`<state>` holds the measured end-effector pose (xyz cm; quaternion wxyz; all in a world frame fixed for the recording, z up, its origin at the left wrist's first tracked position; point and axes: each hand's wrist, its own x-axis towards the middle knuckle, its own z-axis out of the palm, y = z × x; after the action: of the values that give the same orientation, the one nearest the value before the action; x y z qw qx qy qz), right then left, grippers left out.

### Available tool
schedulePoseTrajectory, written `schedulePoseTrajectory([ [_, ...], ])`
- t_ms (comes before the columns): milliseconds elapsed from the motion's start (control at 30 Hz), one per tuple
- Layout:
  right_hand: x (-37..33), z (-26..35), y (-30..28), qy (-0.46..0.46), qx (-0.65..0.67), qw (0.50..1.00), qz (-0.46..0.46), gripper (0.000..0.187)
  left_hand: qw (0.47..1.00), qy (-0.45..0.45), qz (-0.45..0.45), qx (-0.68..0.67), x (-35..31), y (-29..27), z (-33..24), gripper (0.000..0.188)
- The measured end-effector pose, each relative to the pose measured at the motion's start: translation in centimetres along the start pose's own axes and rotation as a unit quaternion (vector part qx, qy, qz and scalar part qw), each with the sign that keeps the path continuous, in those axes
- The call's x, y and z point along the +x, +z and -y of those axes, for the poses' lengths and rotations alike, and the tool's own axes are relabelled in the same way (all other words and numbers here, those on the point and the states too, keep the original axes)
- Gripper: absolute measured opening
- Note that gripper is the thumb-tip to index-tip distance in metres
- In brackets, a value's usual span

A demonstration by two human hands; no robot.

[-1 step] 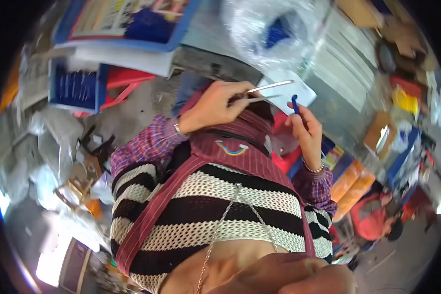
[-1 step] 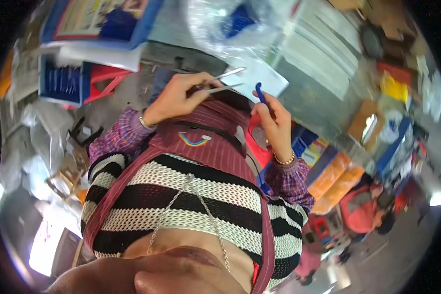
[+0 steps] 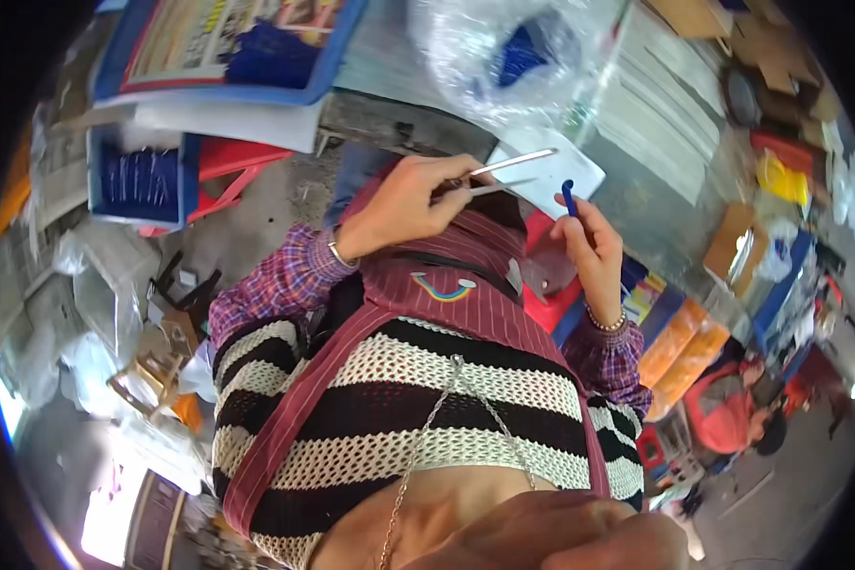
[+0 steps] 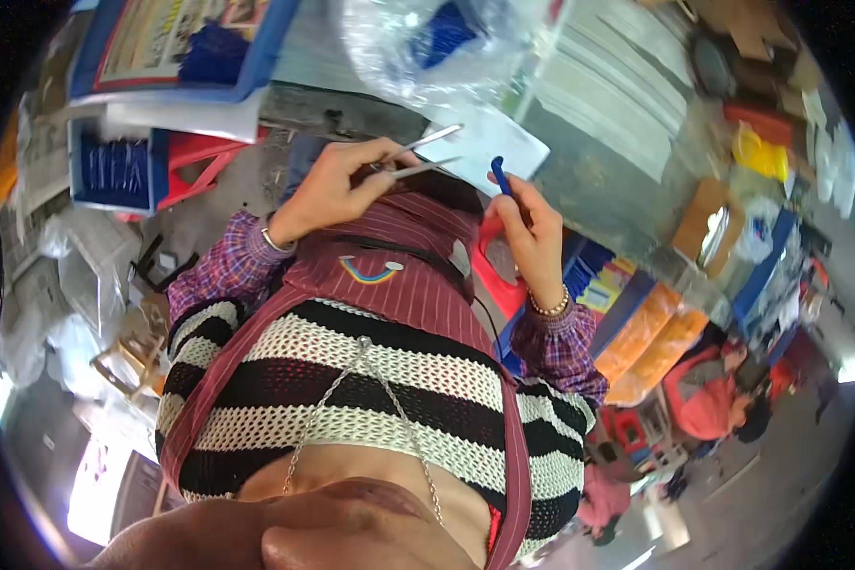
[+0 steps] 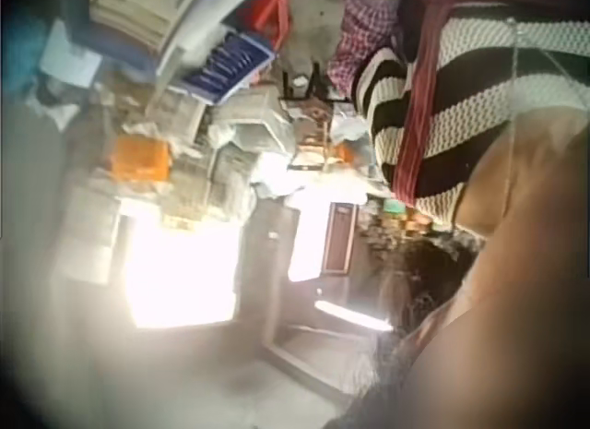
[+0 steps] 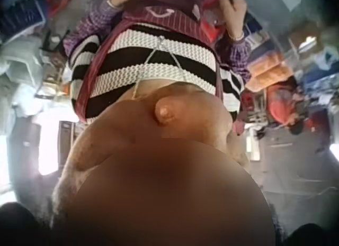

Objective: Assembling small plastic pen components, specifically fitting clips onto barrels using a small metal tool.

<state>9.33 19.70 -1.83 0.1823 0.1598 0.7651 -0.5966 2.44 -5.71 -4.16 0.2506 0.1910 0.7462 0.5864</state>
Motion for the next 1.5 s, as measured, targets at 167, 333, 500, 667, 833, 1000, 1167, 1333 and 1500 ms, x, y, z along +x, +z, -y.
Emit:
schedulePoseTrajectory([
  [167,-0.7,-1.9,-1.5,-0.078,-0.103,0.987,-0.096,0.021,1.0,0.01,0.0,0.013,0.3,0.4,-0.4,0.023],
  [333,-0.1,-1.6,-1.0,0.011,-0.055,0.998,-0.027,0.018,0.999,-0.01,-0.009,0.032,-0.3,0.1,-1.2,0.022],
  [500,-0.1,-1.0,0.4,0.073,-0.053,0.996,-0.018,0.017,0.998,0.0,0.019,0.054,-0.2,1.1,-1.3,0.026],
  [667,0.2,-0.9,0.8,0.023,-0.17,0.985,-0.018,0.017,0.991,0.035,0.006,0.127,-0.2,1.8,-1.3,0.024],
  [833,0.0,-0.6,1.0,-0.007,-0.219,0.976,-0.011,0.015,0.991,0.003,0.041,0.128,-0.1,1.7,-1.1,0.023],
  [1000,-0.2,-1.2,1.3,-0.015,-0.213,0.977,-0.026,0.013,0.997,0.026,0.039,0.066,0.4,2.6,-1.3,0.021],
  [1167,-0.1,-1.1,1.0,-0.008,-0.204,0.979,-0.027,0.012,0.992,0.042,0.062,0.099,0.9,2.9,-1.3,0.023],
  [1333,-0.2,-0.5,1.2,-0.003,-0.193,0.981,-0.022,0.012,0.992,0.022,0.07,0.099,1.0,2.6,-1.7,0.022],
  [1500,-0.3,-0.5,1.4,-0.022,-0.223,0.974,-0.016,0.012,0.992,0.035,0.034,0.114,0.5,3.1,-1.7,0.016],
])
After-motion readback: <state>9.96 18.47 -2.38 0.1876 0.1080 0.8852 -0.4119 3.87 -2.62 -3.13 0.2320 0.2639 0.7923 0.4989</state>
